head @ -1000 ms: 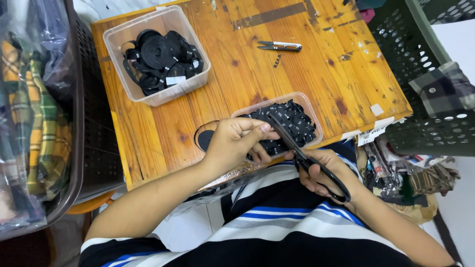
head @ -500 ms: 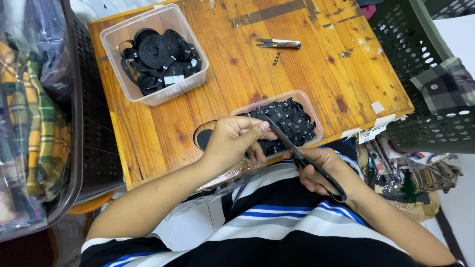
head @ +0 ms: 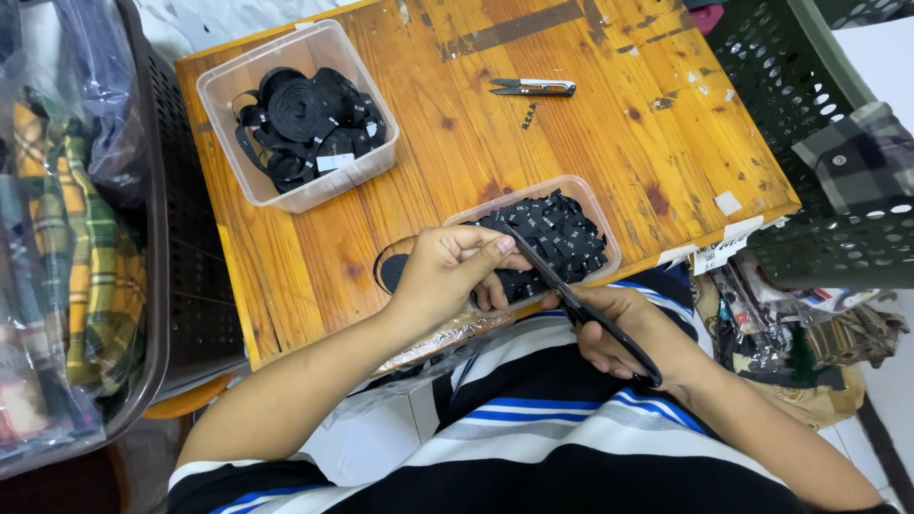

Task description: The person uses scissors to cut a black fabric strip into small pieces over a plastic container on a wooden table. The cut pieces fall into the container as the person continues cutting repeatedly.

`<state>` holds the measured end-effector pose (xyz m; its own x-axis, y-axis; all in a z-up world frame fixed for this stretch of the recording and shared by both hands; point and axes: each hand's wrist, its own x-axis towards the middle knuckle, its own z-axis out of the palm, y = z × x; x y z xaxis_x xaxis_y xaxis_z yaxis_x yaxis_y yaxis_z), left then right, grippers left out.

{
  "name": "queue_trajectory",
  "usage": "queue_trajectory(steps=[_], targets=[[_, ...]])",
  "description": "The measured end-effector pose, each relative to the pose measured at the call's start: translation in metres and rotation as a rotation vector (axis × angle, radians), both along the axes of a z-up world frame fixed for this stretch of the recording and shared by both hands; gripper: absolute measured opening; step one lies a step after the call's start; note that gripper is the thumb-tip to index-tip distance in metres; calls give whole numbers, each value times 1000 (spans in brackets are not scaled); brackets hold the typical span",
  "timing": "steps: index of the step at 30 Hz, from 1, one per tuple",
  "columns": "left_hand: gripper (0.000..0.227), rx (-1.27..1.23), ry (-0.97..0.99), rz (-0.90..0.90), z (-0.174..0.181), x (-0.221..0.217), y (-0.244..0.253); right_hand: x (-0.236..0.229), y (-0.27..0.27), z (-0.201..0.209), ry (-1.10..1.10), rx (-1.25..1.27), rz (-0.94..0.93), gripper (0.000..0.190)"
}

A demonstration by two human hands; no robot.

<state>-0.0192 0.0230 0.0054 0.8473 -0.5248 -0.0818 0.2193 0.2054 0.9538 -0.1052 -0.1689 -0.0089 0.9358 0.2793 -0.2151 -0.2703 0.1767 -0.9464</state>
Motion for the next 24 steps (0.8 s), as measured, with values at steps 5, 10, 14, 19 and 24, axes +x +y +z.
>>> queue_trajectory(steps=[5,10,14,19,24], targets=[[22,-21,0,-12,2,0,-1,1,-1,-4,-14,12,-8,60],[25,-14,-34,-56,6,-3,0,-1,1,-3,-77,-4,-32,60],[22,-46,-82,-64,3,-4,-1,-1,-1,-2,-42,-50,-16,59],[22,-56,-97,-61,2,-5,-1,-2,-1,-4,-29,-39,-17,60],[22,-52,-108,-63,0,-3,-2,-3,-1,-5,-25,18,-19,59]])
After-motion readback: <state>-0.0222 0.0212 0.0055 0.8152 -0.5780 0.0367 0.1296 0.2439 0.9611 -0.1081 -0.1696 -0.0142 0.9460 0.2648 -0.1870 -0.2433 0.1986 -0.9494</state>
